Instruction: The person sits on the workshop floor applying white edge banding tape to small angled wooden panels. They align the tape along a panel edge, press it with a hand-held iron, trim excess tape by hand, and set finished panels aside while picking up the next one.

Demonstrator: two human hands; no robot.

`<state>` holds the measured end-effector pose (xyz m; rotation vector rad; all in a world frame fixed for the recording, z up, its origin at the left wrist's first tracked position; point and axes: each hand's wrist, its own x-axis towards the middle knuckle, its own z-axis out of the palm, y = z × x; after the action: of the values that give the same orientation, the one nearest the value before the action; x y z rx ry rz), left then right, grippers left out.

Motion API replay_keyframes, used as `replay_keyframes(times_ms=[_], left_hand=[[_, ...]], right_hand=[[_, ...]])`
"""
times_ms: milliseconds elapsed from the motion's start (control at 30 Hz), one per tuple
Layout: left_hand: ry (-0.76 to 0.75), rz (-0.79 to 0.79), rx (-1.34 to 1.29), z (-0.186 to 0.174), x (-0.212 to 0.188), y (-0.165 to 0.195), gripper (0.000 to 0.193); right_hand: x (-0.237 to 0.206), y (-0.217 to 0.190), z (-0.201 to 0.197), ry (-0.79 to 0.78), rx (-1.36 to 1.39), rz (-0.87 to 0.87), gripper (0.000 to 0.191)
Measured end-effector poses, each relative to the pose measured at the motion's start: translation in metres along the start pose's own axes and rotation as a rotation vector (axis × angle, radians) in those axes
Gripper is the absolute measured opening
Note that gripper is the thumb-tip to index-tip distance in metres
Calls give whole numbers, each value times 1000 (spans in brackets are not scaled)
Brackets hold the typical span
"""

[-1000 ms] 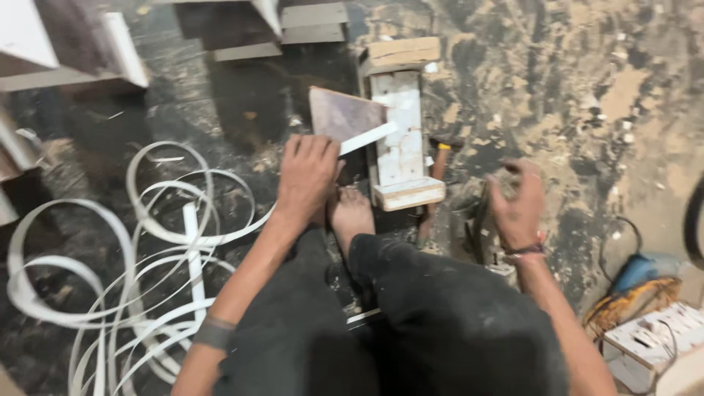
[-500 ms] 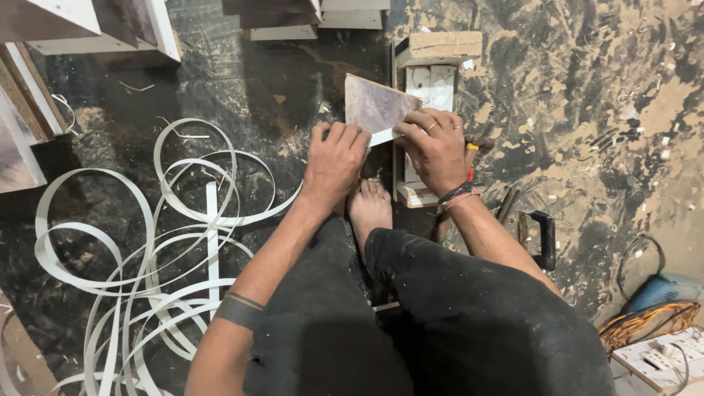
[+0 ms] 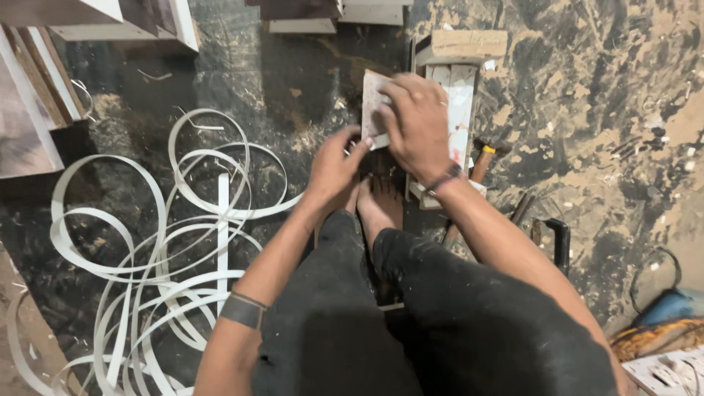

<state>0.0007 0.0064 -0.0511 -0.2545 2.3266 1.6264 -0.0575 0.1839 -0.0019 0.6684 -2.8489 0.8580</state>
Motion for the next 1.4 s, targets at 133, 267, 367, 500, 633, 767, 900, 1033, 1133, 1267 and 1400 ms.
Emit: replay_keyframes(times_ms=[133, 267, 367, 500, 633, 767, 900, 1033, 1133, 1267, 1400], left_hand=[[17, 113, 40, 12, 4, -11, 37], [-4, 60, 63, 10, 1, -9, 33], [-1, 48, 100, 5, 1, -4, 35], [-31, 20, 45, 3, -1, -4, 35], [-33, 68, -130, 8, -2, -16, 36], [-156, -152, -562, 18, -3, -36, 39], [-69, 42, -275, 23, -3, -51, 33], [11, 126, -103, 21, -5, -45, 31], [-26, -26, -165, 17, -7, -30, 34], [-27, -24, -167, 14, -6, -16, 37], [-74, -134, -389, 20, -6, -27, 39]], right_hand=[[34, 6, 39, -10, -130, -94, 35], [40, 22, 45, -29, -252, -101, 50], [37, 44, 26, -25, -231, -85, 50], [25, 63, -1, -103, -14, -20, 45], [27, 62, -5, -191, -51, 19, 35], [27, 51, -10, -202, -90, -9, 43], [9, 10, 29, -190, -92, -176, 55], [2, 12, 52, -234, -206, -247, 67], [-10, 36, 37, -208, -296, -140, 70], [-20, 63, 19, -37, -100, 113, 68], [-31, 75, 17, 211, 322, 253, 58]])
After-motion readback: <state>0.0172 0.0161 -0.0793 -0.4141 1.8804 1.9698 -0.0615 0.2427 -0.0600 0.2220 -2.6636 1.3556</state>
